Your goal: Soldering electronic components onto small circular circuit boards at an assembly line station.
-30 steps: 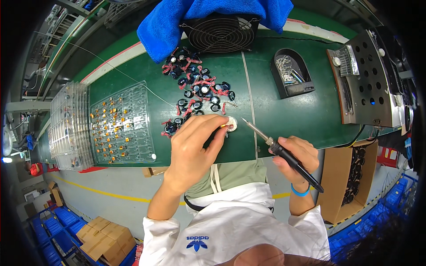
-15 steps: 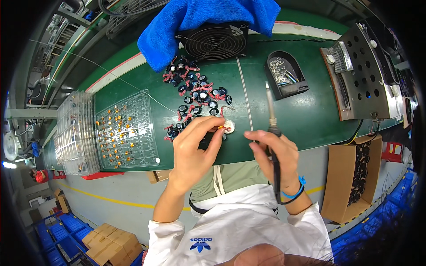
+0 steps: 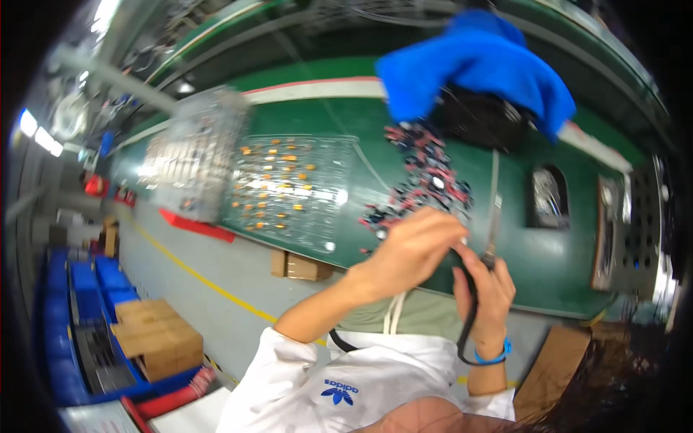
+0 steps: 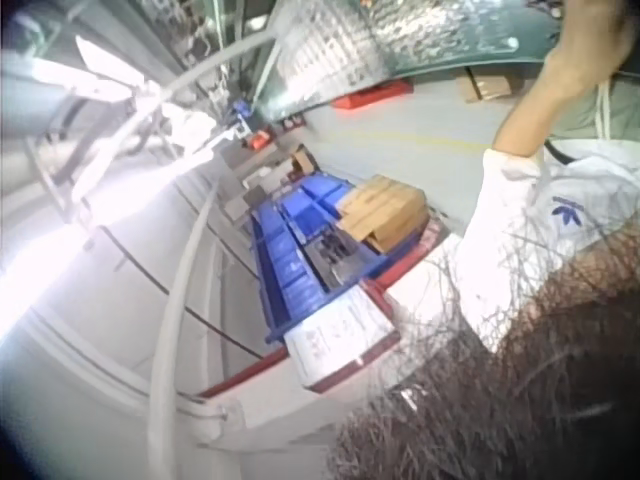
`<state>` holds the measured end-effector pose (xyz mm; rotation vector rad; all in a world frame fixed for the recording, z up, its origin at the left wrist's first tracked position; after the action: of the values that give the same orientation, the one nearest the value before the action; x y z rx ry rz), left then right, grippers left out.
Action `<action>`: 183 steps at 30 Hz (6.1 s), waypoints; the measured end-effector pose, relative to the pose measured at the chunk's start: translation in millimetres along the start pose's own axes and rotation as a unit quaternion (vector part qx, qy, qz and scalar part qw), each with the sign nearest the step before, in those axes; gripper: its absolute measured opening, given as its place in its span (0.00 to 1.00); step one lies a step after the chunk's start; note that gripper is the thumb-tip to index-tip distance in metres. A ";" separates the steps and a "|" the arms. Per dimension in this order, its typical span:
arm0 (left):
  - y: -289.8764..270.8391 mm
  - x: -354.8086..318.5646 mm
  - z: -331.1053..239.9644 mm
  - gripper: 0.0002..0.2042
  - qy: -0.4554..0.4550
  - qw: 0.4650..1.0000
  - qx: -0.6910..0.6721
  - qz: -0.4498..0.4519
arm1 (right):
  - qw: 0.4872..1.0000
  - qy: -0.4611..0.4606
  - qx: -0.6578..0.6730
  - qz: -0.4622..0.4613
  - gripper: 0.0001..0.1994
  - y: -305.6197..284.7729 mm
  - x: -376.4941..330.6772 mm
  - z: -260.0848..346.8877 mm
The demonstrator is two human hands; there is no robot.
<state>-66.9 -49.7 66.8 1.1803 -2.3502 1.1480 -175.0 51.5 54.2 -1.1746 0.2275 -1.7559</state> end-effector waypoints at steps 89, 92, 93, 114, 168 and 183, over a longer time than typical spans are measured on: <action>-2.2 -17.8 -11.7 0.15 0.004 0.997 0.070 -0.011 | 0.996 0.006 0.042 -0.077 0.21 -3.4 -2.7 -8.0; -3.2 -22.1 -8.6 0.16 0.013 0.997 0.072 -0.005 | 0.994 -0.003 0.050 -0.094 0.21 -1.0 -0.7 -6.6; -4.7 -24.5 -8.3 0.16 0.021 0.997 0.074 0.000 | 0.995 -0.010 0.054 -0.083 0.22 2.4 1.6 -4.1; -157.5 -58.5 54.9 0.16 -0.074 0.915 0.391 0.062 | 0.995 -0.040 0.050 -0.073 0.25 -1.0 -2.4 1.3; 2.4 13.3 38.7 0.07 -0.114 0.978 -0.130 0.118 | 0.993 -0.031 0.078 -0.088 0.17 -34.5 -38.0 -18.4; 2.1 14.6 36.6 0.08 -0.105 0.978 -0.125 0.128 | 0.990 -0.025 0.088 -0.109 0.16 -38.4 -43.2 -22.4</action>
<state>-73.9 -84.6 49.9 0.9733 -2.7741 0.7946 -213.6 97.8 39.7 -1.1483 -0.0886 -1.8901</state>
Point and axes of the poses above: each hand's wrist, its own x-axis towards the middle knuckle, its own y-axis out of the palm, z = x × y, the point moved 9 cm from there along x, towards the middle knuckle, and after that the axes turned 1 degree about z, right-handed, at the moved point
